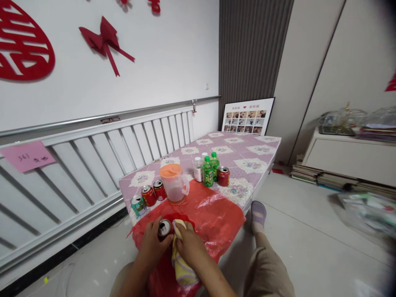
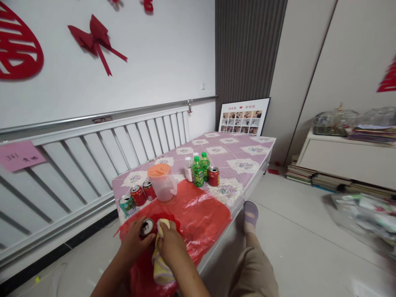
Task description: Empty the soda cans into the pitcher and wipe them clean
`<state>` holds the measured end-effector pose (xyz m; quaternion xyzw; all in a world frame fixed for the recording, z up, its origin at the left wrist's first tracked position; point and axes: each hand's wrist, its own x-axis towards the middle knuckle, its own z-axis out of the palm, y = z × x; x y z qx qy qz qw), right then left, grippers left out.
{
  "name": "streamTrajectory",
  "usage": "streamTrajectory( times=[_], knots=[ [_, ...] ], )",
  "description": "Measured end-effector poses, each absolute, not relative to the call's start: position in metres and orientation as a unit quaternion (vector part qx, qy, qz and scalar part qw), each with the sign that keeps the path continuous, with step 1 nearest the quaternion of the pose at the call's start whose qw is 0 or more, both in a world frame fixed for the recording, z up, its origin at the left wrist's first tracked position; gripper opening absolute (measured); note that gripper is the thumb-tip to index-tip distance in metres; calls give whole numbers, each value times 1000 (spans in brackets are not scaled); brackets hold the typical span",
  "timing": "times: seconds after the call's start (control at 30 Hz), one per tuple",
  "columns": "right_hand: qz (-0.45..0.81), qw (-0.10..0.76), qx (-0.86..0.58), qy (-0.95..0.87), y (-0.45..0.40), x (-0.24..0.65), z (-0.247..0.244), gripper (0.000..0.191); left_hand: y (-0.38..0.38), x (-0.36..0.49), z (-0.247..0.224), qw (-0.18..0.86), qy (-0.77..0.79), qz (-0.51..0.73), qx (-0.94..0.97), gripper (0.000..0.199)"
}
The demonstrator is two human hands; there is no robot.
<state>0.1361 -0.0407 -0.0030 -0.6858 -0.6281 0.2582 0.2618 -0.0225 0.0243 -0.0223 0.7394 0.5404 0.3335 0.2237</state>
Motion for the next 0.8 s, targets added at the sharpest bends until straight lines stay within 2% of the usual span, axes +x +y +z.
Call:
streamTrajectory(
  times=[0.1, 0.33, 0.47, 0.8],
  knots=[
    [259, 268, -680, -631, -45, 135, 5, 60, 24, -21, -26, 225, 547, 330, 736, 64],
    [258, 293, -657, -645, -39, 135, 23, 61, 32, -25, -23, 302, 506, 364, 721, 67],
    [263, 273, -665, -644, -26, 138, 17, 57, 30, -26, -13, 334, 477, 355, 732, 54],
    [267, 216, -680, -648, -36, 140, 10, 55, 27, -29, -11, 342, 466, 344, 740, 56]
  ],
)
